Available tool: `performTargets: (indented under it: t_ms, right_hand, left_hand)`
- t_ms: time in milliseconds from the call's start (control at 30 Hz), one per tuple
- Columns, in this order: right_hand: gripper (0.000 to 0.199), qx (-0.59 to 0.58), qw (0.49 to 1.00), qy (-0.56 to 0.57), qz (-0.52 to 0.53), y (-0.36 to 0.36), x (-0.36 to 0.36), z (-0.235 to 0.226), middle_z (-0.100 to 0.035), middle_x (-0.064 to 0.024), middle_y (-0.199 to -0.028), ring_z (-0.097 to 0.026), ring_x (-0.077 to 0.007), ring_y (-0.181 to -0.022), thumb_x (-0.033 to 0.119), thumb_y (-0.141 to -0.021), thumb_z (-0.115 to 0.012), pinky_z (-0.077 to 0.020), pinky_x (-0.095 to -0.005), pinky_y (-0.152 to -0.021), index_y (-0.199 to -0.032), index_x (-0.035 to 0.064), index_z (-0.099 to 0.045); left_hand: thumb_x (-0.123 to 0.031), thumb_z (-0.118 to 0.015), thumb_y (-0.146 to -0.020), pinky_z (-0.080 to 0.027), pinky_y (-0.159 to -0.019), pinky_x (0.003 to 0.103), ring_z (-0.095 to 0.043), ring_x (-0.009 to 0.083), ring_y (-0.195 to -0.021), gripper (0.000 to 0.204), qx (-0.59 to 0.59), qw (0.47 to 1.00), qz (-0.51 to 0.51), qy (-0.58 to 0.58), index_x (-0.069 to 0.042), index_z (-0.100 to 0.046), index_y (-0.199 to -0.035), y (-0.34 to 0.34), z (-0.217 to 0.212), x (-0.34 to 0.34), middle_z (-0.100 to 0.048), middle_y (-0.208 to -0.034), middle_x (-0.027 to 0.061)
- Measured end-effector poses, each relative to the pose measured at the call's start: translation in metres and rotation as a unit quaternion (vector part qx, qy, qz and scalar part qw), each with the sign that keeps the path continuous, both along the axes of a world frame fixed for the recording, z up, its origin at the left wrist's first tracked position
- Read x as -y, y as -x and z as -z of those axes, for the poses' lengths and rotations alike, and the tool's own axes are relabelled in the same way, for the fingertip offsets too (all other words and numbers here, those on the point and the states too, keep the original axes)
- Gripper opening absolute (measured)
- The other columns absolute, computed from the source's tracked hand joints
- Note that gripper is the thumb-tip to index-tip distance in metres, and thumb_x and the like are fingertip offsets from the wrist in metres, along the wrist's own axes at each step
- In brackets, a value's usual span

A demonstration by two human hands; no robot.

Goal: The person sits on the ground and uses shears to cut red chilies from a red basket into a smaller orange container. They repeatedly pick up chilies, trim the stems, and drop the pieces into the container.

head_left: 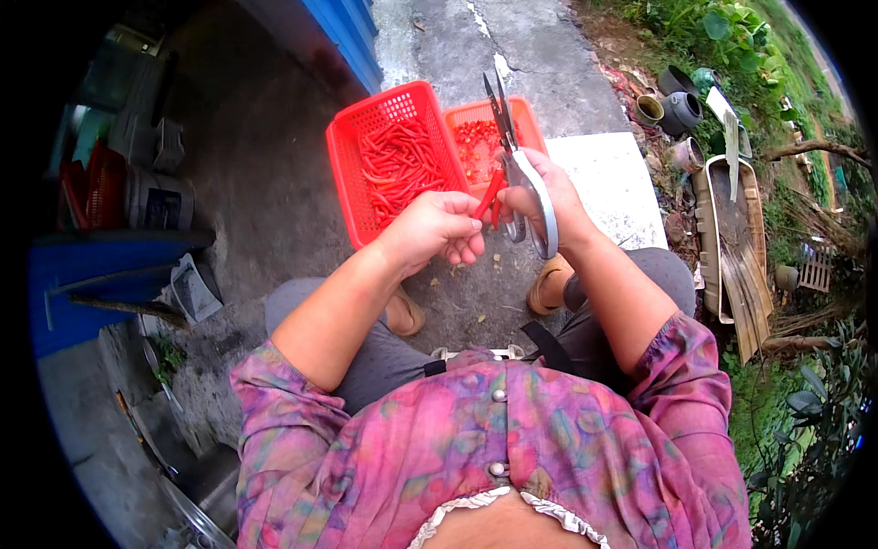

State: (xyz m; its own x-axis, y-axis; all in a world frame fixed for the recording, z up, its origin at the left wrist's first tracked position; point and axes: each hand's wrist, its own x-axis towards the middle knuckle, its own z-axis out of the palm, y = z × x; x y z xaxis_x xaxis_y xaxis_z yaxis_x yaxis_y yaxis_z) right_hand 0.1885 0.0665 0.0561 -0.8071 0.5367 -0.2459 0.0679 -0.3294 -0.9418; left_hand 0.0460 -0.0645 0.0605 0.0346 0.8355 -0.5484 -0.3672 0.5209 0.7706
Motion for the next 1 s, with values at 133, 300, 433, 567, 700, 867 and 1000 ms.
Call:
performTargets:
  t_ms: [133, 300, 433, 567, 700, 867, 1000]
  right_hand:
    - [0.041, 0.018, 1.000, -0.001, 0.002, 0.004, 0.002, 0.010, -0.055, -0.0056, -0.076, -0.055, -0.0130, -0.058, -0.002, -0.072, -0.060, -0.0448, -0.0254, -0.051, -0.111, -0.0009, -0.050]
    - [0.026, -0.001, 0.999, -0.004, 0.043, 0.012, 0.003, 0.002, -0.051, -0.0008, -0.068, -0.052, -0.0104, -0.052, -0.005, -0.071, -0.061, -0.0443, -0.0244, -0.046, -0.094, 0.0030, -0.050]
    - [0.028, 0.021, 0.998, -0.025, 0.046, 0.012, 0.006, 0.004, -0.051, -0.0002, -0.068, -0.051, -0.0088, -0.052, -0.004, -0.071, -0.064, -0.0424, -0.0232, -0.045, -0.095, 0.0035, -0.051]
    - [0.029, 0.021, 0.999, -0.033, 0.034, 0.010, 0.007, 0.012, -0.051, 0.0007, -0.066, -0.050, -0.0077, -0.052, -0.003, -0.071, -0.065, -0.0402, -0.0224, -0.044, -0.097, 0.0035, -0.052]
    - [0.026, 0.044, 0.998, -0.035, 0.032, 0.008, 0.006, 0.014, -0.052, 0.0006, -0.066, -0.050, -0.0074, -0.052, -0.001, -0.071, -0.063, -0.0394, -0.0227, -0.044, -0.094, 0.0031, -0.053]
    - [0.023, 0.054, 0.997, -0.043, 0.035, 0.007, 0.008, 0.006, -0.053, 0.0001, -0.067, -0.050, -0.0074, -0.053, -0.001, -0.070, -0.061, -0.0395, -0.0233, -0.045, -0.092, 0.0027, -0.055]
    - [0.023, 0.030, 0.996, -0.073, 0.037, 0.007, 0.011, 0.009, -0.053, 0.0003, -0.067, -0.051, -0.0078, -0.054, -0.001, -0.069, -0.060, -0.0402, -0.0232, -0.045, -0.092, 0.0023, -0.055]
  left_hand:
    - [-0.006, -0.052, -0.085, -0.044, -0.045, 0.018, -0.058, 0.0083, -0.052, 0.018, -0.030, 1.000, 0.009, 0.001, -0.002, -0.061, -0.101, -0.001, -0.002, -0.005, -0.061, -0.066, 0.0036]
    - [-0.004, -0.051, -0.084, -0.045, -0.045, 0.018, -0.057, 0.0075, -0.050, 0.021, -0.087, 0.996, 0.022, 0.003, -0.003, -0.062, -0.102, 0.001, -0.002, -0.003, -0.060, -0.063, 0.0028]
    - [-0.003, -0.051, -0.080, -0.046, -0.045, 0.024, -0.057, 0.0104, -0.049, 0.026, -0.159, 0.987, 0.039, -0.009, -0.005, -0.062, -0.104, -0.002, -0.004, -0.001, -0.060, -0.063, 0.0049]
    - [-0.004, -0.051, -0.079, -0.048, -0.052, 0.027, -0.060, 0.0119, -0.057, 0.032, -0.352, 0.931, 0.066, -0.070, -0.006, -0.060, -0.110, -0.014, 0.001, 0.000, -0.060, -0.066, 0.0052]
    - [-0.007, -0.049, -0.086, -0.050, -0.059, 0.026, -0.061, 0.0123, -0.067, 0.031, -0.464, 0.869, 0.085, -0.151, -0.003, -0.056, -0.116, -0.017, 0.013, 0.001, -0.061, -0.074, 0.0035]
    - [-0.017, -0.049, -0.092, -0.052, -0.062, 0.027, -0.063, 0.0147, -0.073, 0.019, -0.035, 0.997, -0.061, 0.022, -0.005, -0.056, -0.105, -0.019, 0.010, -0.004, -0.062, -0.077, 0.0057]
    - [-0.019, -0.049, -0.094, -0.051, -0.057, 0.024, -0.061, 0.0125, -0.064, 0.015, 0.035, 0.996, -0.072, 0.037, -0.006, -0.056, -0.096, -0.017, 0.015, -0.004, -0.061, -0.075, 0.0042]
